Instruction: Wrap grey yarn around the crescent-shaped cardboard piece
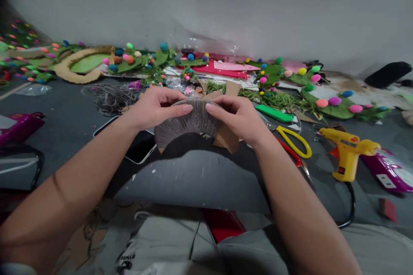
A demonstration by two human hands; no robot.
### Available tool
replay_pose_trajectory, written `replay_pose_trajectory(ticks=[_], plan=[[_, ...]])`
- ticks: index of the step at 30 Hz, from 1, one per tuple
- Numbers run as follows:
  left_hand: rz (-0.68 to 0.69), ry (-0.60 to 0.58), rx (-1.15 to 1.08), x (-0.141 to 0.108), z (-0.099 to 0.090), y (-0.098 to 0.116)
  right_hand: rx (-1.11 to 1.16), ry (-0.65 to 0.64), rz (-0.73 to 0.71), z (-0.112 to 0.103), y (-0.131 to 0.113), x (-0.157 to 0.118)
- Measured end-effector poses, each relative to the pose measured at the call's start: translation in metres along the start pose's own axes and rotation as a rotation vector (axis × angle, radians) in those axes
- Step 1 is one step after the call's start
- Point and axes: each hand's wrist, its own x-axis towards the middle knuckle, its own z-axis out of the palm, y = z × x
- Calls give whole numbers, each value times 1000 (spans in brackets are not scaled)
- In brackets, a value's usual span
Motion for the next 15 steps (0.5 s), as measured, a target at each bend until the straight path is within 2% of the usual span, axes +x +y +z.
replay_pose_trajectory(ticks=[5, 15], plan=[[20, 9, 85, 0, 2, 1, -32, 106, -58, 5, -1, -1], [63, 48, 121, -1, 6, 4, 16, 138, -72, 8, -1, -2]])
